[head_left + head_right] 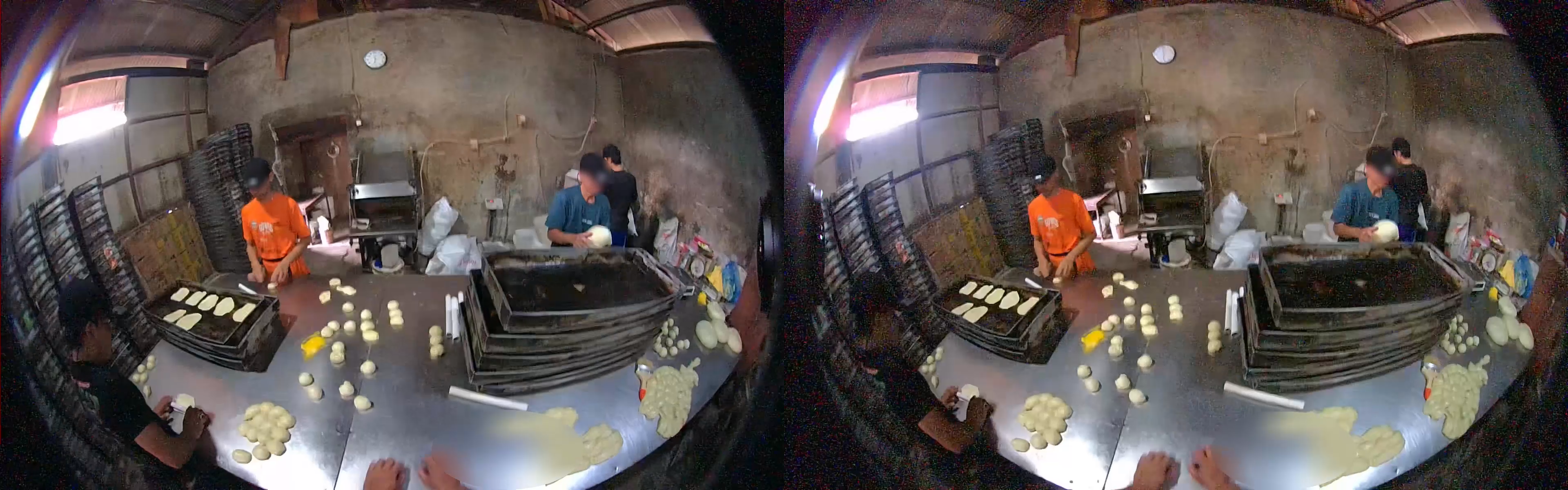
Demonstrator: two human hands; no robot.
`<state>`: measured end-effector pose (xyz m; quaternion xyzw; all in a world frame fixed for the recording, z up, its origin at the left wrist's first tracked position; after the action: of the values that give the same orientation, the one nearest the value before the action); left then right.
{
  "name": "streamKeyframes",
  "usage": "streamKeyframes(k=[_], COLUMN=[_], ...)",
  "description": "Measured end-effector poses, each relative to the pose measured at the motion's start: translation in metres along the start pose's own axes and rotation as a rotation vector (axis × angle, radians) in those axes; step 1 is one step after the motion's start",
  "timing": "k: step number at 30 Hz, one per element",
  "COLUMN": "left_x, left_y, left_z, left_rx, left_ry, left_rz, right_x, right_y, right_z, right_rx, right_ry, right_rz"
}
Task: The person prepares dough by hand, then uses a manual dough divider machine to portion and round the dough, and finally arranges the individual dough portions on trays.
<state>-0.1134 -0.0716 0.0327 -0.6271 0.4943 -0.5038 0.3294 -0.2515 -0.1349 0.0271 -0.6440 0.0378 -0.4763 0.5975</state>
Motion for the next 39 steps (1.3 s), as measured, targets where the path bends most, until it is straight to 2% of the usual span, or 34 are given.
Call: streamKeyframes(k=[1,2,3,4,6,7,9,10,11,12,13,14,15,16,18,20,21,22,23,24,25,26,27,28,29,31,32,33,34,35,37,38,39], left_x=[0.026,0.035,0.033,0.031,-0.038,-0.051,-0.057,-0.051,-0.032,-0.012,0.008,0.016,0.005,-0.009,-0.035,-0.06,-0.05,-0.043,-0.023,-0.005,0.012,0.001,-0.016,-0.026,-0.055,-0.065,-0.075,-0.079,-0.062,-0.056,-0.053,-0.051,-0.052], left_y=[-0.013,-0.014,0.012,-0.041,0.005,-0.016,-0.032,-0.037,-0.033,-0.022,-0.014,0.013,0.045,0.013,-0.066,-0.048,-0.053,-0.06,-0.043,-0.023,-0.026,0.0,-0.029,-0.057,-0.03,-0.052,-0.058,-0.037,-0.057,-0.053,-0.051,-0.068,-0.081], left_z=[-0.002,0.015,0.062,0.05,0.096,0.087,0.032,0.002,-0.013,-0.018,-0.005,0.021,0.065,0.057,0.032,0.017,-0.006,-0.033,-0.035,-0.018,-0.004,0.036,0.032,0.027,0.044,0.02,-0.005,-0.007,-0.02,-0.014,-0.004,-0.003,-0.002], left_rx=[-0.063,0.024,0.127,0.146,0.083,-0.085,-0.13,-0.101,-0.055,-0.058,-0.085,-0.118,-0.182,-0.137,-0.055,-0.167,-0.174,-0.187,-0.181,-0.304,-0.272,-0.243,-0.197,-0.147,-0.133,-0.196,-0.194,-0.296,-0.308,-0.374,-0.438,-0.389,-0.341], left_ry=[0.031,0.029,-0.074,-0.102,0.032,-0.116,-0.092,0.006,-0.008,-0.046,-0.035,-0.024,-0.034,-0.079,-0.174,-0.157,-0.045,0.054,0.039,0.023,0.035,0.011,0.047,0.089,-0.133,-0.034,0.104,0.103,0.037,0.01,-0.012,0.049,0.109], left_rz=[0.101,0.12,0.141,0.27,-0.137,-0.105,-0.067,-0.17,-0.139,0.021,0.107,0.189,0.103,0.047,-0.06,-0.057,-0.141,-0.206,-0.044,0.114,0.205,0.042,-0.044,-0.138,0.023,0.094,0.053,0.073,0.165,0.251,0.338,0.247,0.161], right_x=[0.018,0.033,0.037,0.018,-0.006,-0.018,-0.053,-0.049,-0.023,-0.011,0.003,0.02,0.015,-0.005,-0.013,-0.028,-0.041,-0.022,-0.007,0.009,0.014,0.019,0.016,-0.005,-0.032,-0.035,-0.037,-0.045,-0.031,0.018,0.133,0.189,0.231], right_y=[0.02,0.021,0.019,0.008,-0.047,-0.051,-0.048,-0.047,-0.056,-0.036,-0.009,0.013,0.027,0.016,-0.042,-0.045,-0.049,-0.06,-0.048,-0.029,-0.022,-0.03,-0.043,-0.056,-0.07,-0.067,-0.051,-0.038,-0.009,-0.007,-0.041,-0.085,-0.11], right_z=[-0.012,-0.031,-0.048,-0.056,-0.066,-0.056,-0.026,0.01,0.035,0.039,0.033,0.002,-0.023,-0.03,-0.042,-0.015,0.01,0.04,0.052,0.052,0.041,0.016,-0.004,-0.004,0.001,0.009,0.017,0.026,0.018,0.02,0.026,0.034,0.037], right_rx=[0.128,0.092,0.062,0.076,0.242,0.241,0.35,0.274,0.293,0.255,0.214,0.283,0.351,0.359,0.282,0.318,0.366,0.321,0.315,0.304,0.31,0.35,0.384,0.381,0.35,0.314,0.418,0.525,0.788,0.826,1.202,1.193,1.11], right_ry=[0.039,0.139,0.242,0.262,0.166,0.168,0.231,0.09,0.068,0.05,0.024,0.182,0.341,0.348,0.227,0.139,0.075,0.04,0.029,0.012,0.023,0.082,0.139,0.14,0.165,0.187,0.297,0.42,0.639,0.72,0.394,0.316,0.281], right_rz=[0.075,0.197,0.322,0.35,0.0,-0.003,0.05,0.017,0.06,0.077,0.083,0.258,0.433,0.456,0.126,0.098,0.103,0.106,0.172,0.224,0.248,0.129,0.008,0.014,0.051,0.088,0.219,0.358,0.516,0.682,0.297,0.162,0.127])
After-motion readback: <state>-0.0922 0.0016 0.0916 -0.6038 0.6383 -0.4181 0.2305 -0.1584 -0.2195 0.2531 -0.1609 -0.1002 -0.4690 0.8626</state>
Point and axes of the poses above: each hand's wrist, its own x-axis towards the middle knuckle, its own y-axis out of the palm, z = x × y, the point moved 9 cm from there along x, towards the middle knuckle, and after that the axes turned 3 degrees about z, right-handed, at the moved point
